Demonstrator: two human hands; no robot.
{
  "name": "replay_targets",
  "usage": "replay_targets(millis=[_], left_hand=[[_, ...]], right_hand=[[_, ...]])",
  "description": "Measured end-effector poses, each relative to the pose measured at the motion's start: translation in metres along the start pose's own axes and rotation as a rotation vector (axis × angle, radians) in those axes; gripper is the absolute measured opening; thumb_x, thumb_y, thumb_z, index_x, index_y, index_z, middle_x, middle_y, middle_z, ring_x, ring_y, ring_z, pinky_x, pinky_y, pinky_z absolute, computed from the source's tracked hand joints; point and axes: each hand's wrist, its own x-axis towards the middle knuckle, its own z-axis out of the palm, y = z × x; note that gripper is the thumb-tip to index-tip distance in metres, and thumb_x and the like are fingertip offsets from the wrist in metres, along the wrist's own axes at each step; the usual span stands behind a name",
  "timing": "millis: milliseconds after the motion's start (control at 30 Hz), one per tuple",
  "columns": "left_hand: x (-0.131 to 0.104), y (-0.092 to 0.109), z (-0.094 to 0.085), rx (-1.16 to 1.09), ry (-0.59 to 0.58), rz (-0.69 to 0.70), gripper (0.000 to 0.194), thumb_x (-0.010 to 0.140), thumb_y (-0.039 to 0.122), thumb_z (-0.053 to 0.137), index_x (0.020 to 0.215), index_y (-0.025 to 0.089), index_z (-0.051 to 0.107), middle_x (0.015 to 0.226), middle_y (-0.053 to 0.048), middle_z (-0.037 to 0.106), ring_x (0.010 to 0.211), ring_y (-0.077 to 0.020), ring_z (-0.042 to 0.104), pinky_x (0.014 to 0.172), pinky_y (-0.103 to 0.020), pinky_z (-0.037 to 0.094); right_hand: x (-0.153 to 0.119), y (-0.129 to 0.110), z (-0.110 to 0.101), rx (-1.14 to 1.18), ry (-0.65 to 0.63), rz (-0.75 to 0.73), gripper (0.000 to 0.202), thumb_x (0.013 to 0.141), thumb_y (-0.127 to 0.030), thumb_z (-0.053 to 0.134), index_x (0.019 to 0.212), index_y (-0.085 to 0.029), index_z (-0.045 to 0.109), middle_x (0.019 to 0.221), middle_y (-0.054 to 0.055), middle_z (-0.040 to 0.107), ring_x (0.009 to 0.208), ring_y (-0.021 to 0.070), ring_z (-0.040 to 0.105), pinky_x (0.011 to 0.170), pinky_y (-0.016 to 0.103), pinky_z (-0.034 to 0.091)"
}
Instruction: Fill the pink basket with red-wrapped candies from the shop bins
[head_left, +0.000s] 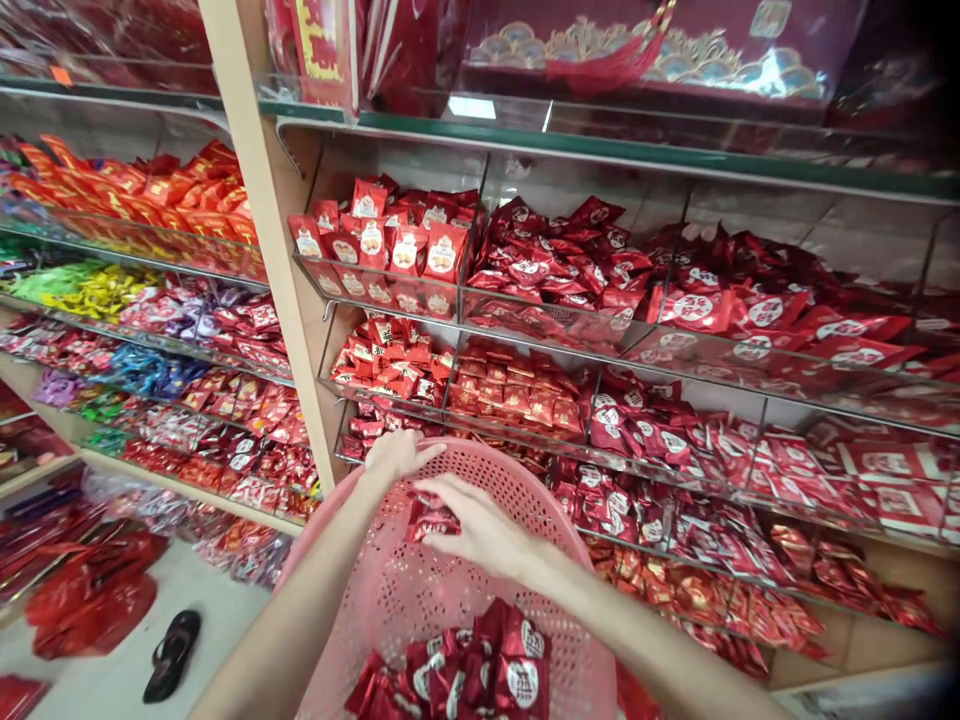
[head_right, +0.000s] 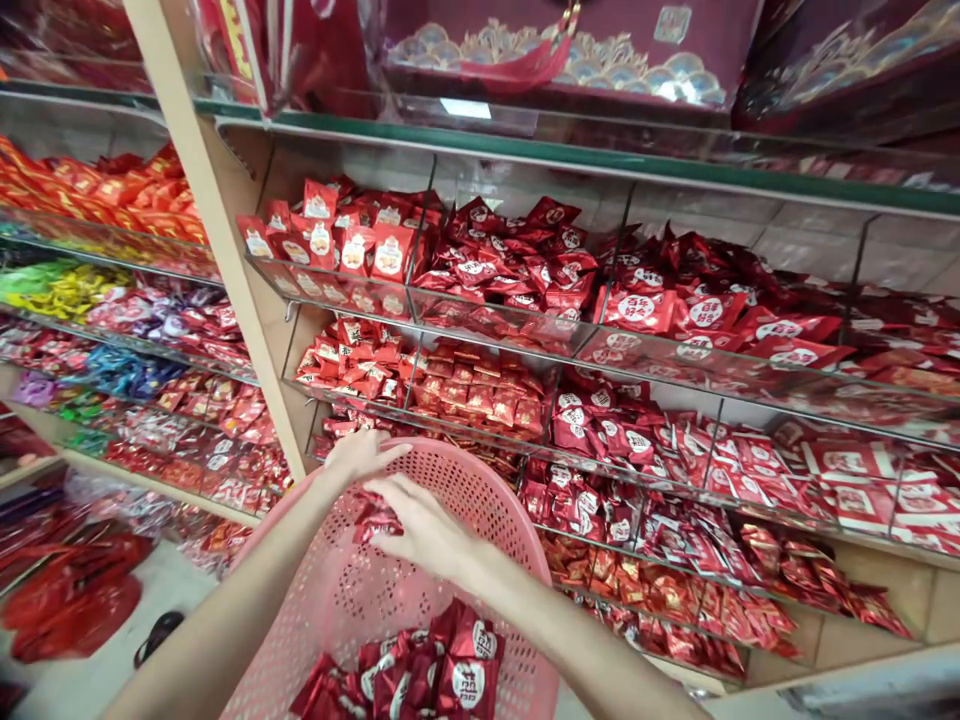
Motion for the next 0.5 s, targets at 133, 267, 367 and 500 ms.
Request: replay_targets(millis=[133,267,367,500], left_hand=[[-0.002,0.005,0.005,0.043,0.065,0.019,0.079,0.068,0.078,0.016,0.095,0.02,0.062,0.091,-0.012,0.065,0.089,-0.0266,0.059,0.074,-0.034,0.043],[-0.005,0.011,0.005,0.066,0.058,0.047,0.078,0.068,0.077,0.018,0.095,0.018,0.062,0.09,-0.011,0.066,0.088,-0.0252,0.06,0.074,-0.032,0.042],[-0.006,0.013,0.005,0.077,0.057,0.062,0.077,0.069,0.076,0.018,0.094,0.019,0.062,0.09,-0.01,0.066,0.087,-0.0247,0.06,0.074,-0.032,0.042],[-0.008,0.012,0.006,0.075,0.056,0.061,0.078,0.07,0.076,0.014,0.093,0.019,0.062,0.088,-0.01,0.066,0.085,-0.0242,0.061,0.072,-0.032,0.043]], right_hand=[[-0.007,0.029,0.062,0.125,-0.155,0.039,0.054,0.071,-0.024,0.063,0.121,-0.018,0.044,0.113,0.007,0.054,0.103,0.0199,0.051,0.088,0.032,0.041],[0.001,0.026,0.101,0.196,-0.217,0.032,0.056,0.063,-0.021,0.068,0.116,-0.017,0.049,0.108,0.007,0.056,0.099,0.0216,0.052,0.086,0.031,0.041],[0.006,0.018,0.128,0.236,-0.158,0.202,0.055,0.06,-0.017,0.066,0.113,-0.018,0.051,0.105,0.006,0.057,0.093,0.022,0.055,0.079,0.03,0.044],[0.005,0.008,0.162,0.259,0.029,0.534,0.055,0.057,-0.01,0.057,0.111,-0.018,0.049,0.107,0.008,0.052,0.094,0.0219,0.054,0.075,0.03,0.046]])
